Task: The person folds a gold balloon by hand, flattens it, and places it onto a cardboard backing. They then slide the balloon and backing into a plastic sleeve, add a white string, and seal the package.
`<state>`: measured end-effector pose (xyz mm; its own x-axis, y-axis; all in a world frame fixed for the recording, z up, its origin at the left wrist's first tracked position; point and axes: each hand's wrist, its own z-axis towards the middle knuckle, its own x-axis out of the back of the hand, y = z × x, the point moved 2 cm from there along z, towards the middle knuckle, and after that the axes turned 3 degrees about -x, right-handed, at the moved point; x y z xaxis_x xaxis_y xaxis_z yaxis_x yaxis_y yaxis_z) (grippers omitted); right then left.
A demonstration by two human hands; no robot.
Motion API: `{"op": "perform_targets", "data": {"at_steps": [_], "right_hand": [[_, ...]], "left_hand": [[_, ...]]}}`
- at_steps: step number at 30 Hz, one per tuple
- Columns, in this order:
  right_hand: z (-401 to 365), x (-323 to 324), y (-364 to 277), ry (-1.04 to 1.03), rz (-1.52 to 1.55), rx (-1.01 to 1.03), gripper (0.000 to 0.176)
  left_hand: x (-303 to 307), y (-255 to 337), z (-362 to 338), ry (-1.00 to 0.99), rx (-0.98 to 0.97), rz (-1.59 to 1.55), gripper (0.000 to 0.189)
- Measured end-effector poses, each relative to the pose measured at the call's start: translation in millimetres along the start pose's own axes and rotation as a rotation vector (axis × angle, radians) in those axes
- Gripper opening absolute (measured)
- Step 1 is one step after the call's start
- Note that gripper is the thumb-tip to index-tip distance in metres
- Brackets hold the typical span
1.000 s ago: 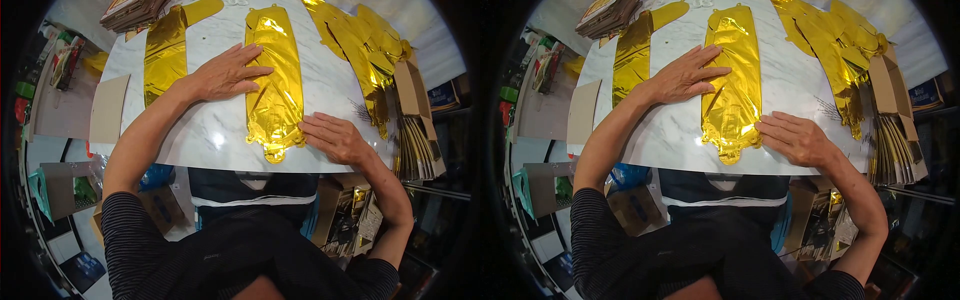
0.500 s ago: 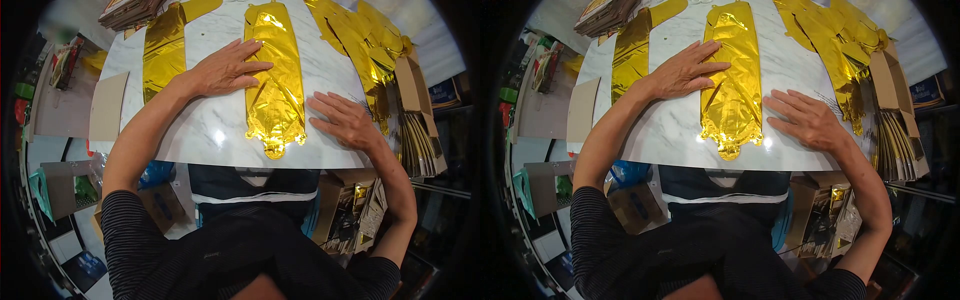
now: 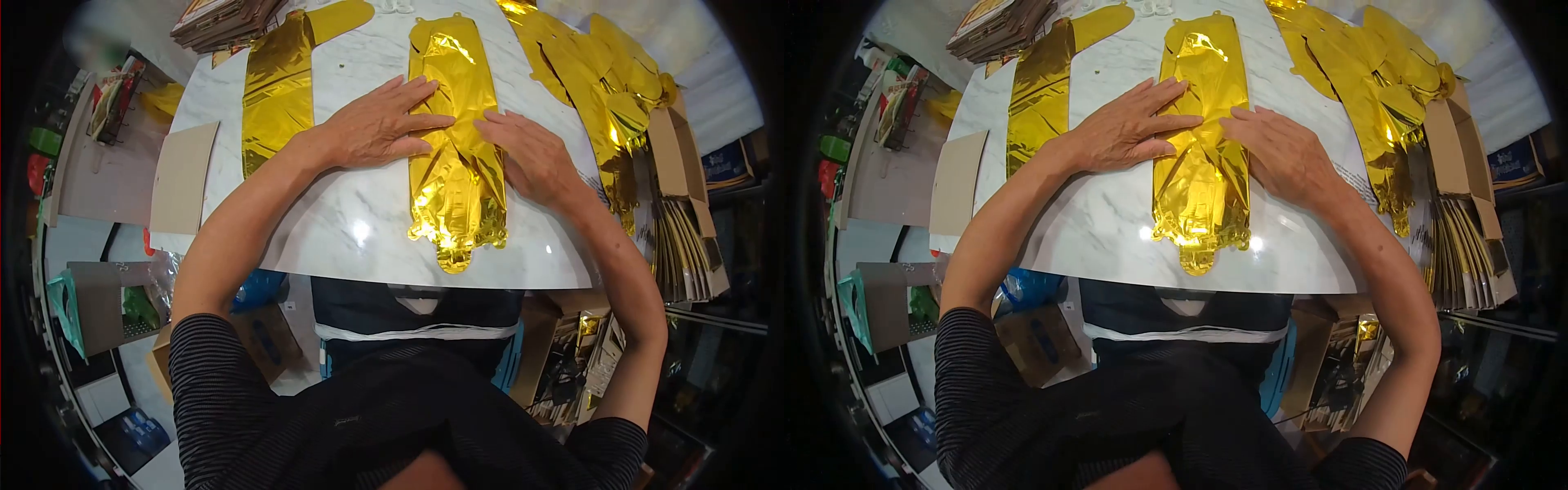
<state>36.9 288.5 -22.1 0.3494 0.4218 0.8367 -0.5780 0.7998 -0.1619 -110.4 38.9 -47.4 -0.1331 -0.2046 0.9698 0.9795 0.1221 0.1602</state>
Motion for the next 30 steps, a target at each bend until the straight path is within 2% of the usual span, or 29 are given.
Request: {"op": "perform_targets", "data": {"at_steps": [4, 8, 11, 14, 16, 19, 22, 25, 26, 28, 29, 30], "right_hand": [[11.0, -6.5, 11.1, -0.113, -0.075, 0.131, 0.037], [10.0, -12.1, 22.5, -0.136, 0.0, 0.04, 0.037], [8.2, -15.0, 25.8, -0.109, 0.05, 0.002, 0.038], [8.3, -16.6, 25.6, -0.078, 0.077, -0.038, 0.038], [8.3, -17.4, 27.4, -0.064, 0.085, -0.062, 0.037], [9.3, -17.8, 29.6, -0.011, 0.148, -0.06, 0.037], [14.0, -15.0, 28.7, 0.006, 0.316, -0.136, 0.031], [15.8, -13.3, 33.4, -0.178, 0.272, -0.581, 0.018], [21.0, -11.1, 30.4, -0.174, 0.271, -0.58, 0.018], [33.5, -5.6, 23.7, -0.098, 0.326, -0.679, 0.02], [39.3, -4.0, 24.5, -0.131, 0.337, -0.735, 0.031], [41.6, -3.7, 28.9, -0.128, 0.337, -0.735, 0.031]], "left_hand": [[-2.0, 0.2, -0.4, 0.02, 0.0, -0.013, 0.059], [0.3, -1.8, -1.1, 0.025, 0.006, -0.026, 0.06], [6.4, -7.2, -3.4, 0.066, 0.043, -0.152, 0.057], [12.3, -8.6, -4.1, 0.092, 0.066, -0.207, 0.051], [17.3, -7.3, -3.8, 0.128, -0.027, -0.088, 0.044], [18.8, -5.0, -5.6, 0.06, 0.011, -0.128, 0.038], [18.0, -6.7, -8.5, 0.077, -0.009, -0.132, 0.038], [17.0, -8.6, -8.4, 0.079, 0.039, -0.158, 0.044], [22.7, -6.0, -7.4, 0.079, 0.037, -0.153, 0.044], [32.3, -3.6, -6.1, -0.01, 0.176, -0.322, 0.053], [33.0, -4.9, -4.4, -0.011, 0.174, -0.32, 0.053], [33.4, -7.3, -2.0, -0.014, 0.181, -0.349, 0.057]]}}
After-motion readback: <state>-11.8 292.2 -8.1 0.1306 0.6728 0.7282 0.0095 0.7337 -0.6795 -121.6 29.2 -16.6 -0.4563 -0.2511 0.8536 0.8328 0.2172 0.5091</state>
